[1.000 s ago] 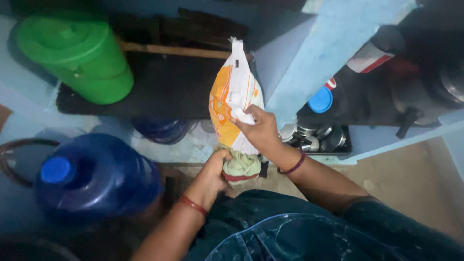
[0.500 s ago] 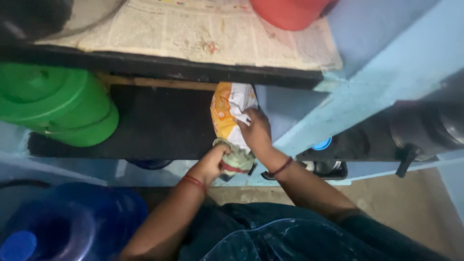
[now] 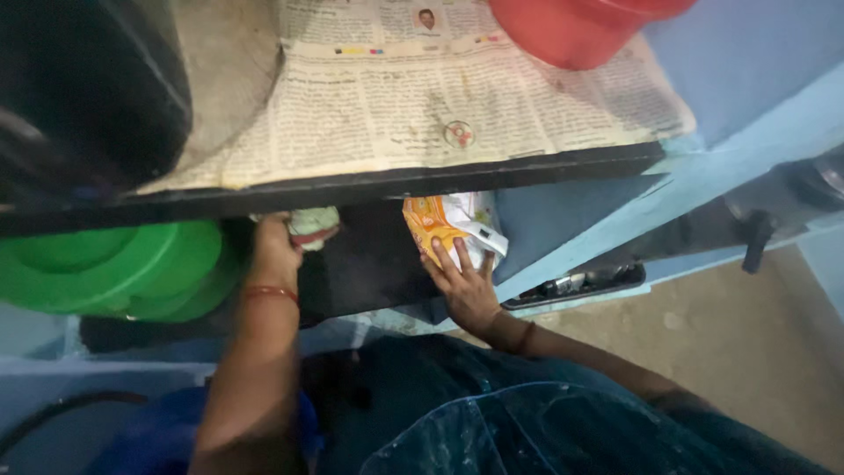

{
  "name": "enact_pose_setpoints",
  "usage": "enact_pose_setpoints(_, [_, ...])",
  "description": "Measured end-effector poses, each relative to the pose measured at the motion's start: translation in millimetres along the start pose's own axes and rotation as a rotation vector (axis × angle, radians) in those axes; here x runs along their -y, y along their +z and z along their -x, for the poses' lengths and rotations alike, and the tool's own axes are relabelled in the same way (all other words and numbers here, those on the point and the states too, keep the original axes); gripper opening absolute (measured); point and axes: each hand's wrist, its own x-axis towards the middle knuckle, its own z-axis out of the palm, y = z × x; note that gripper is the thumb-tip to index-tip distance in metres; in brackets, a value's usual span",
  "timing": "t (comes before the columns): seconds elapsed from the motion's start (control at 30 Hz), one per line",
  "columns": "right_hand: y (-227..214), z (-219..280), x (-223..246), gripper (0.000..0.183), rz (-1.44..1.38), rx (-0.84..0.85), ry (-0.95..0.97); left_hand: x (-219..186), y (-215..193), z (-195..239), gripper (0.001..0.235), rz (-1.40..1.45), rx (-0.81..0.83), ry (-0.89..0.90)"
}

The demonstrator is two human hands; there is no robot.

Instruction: The person wipes a green bucket, wooden rolling pins, and metal containers with a cloth, then washes the cloth in the sink and rinses their hands. They also move a bag of flour and a metal pot on the counter.

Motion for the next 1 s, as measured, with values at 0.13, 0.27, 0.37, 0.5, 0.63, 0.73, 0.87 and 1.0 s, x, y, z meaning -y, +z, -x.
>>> enact_pose_setpoints(0.13, [10.9, -11.7, 1.2, 0.073, 0.067, 0.125, 0.044, -60.0, 21.1, -11.4, 0.039, -0.259, -0.111, 0.046])
enact_pose_setpoints(0.27, [21.4, -26.3, -1.9, 0.070, 0.081, 0.061, 0.076, -76.0, 34.6, -2.5, 0.039, -0.333, -0.053, 0.081])
enact_pose_setpoints(0.37, [37.0, -55.0, -14.2, 0.054, 0.102, 0.324, 0.122, -81.2, 38.4, 1.8, 0.039, -0.359, -0.025, 0.096])
enact_pose_setpoints(0.5, [60.6, -83.3, -36.4, 0.047, -0.688, 0.102, 0.397, -84.4, 42.0, 1.2, 0.039, -0.384, 0.005, 0.110])
enact_pose_setpoints(0.63, [67.1, -88.0, -46.7, 0.042, -0.642, 0.042, 0.309, -80.8, 49.1, 1.5, 0.039, -0.396, 0.037, 0.119])
enact_pose_setpoints(0.73, [52.9, -88.4, -43.4, 0.046, -0.714, 0.132, 0.461, -77.4, 57.0, 4.1, 0.039, -0.408, 0.070, 0.130])
enact_pose_setpoints(0.87, [20.8, -95.6, -36.2, 0.043, -0.813, 0.106, 0.497, -75.0, 67.4, 7.1, 0.040, -0.397, 0.104, 0.158])
enact_pose_setpoints(1.0, [-0.1, -97.7, -32.0, 0.046, -1.079, 0.140, 0.342, -64.7, 63.5, 8.5, 0.040, -0.307, 0.127, 0.243])
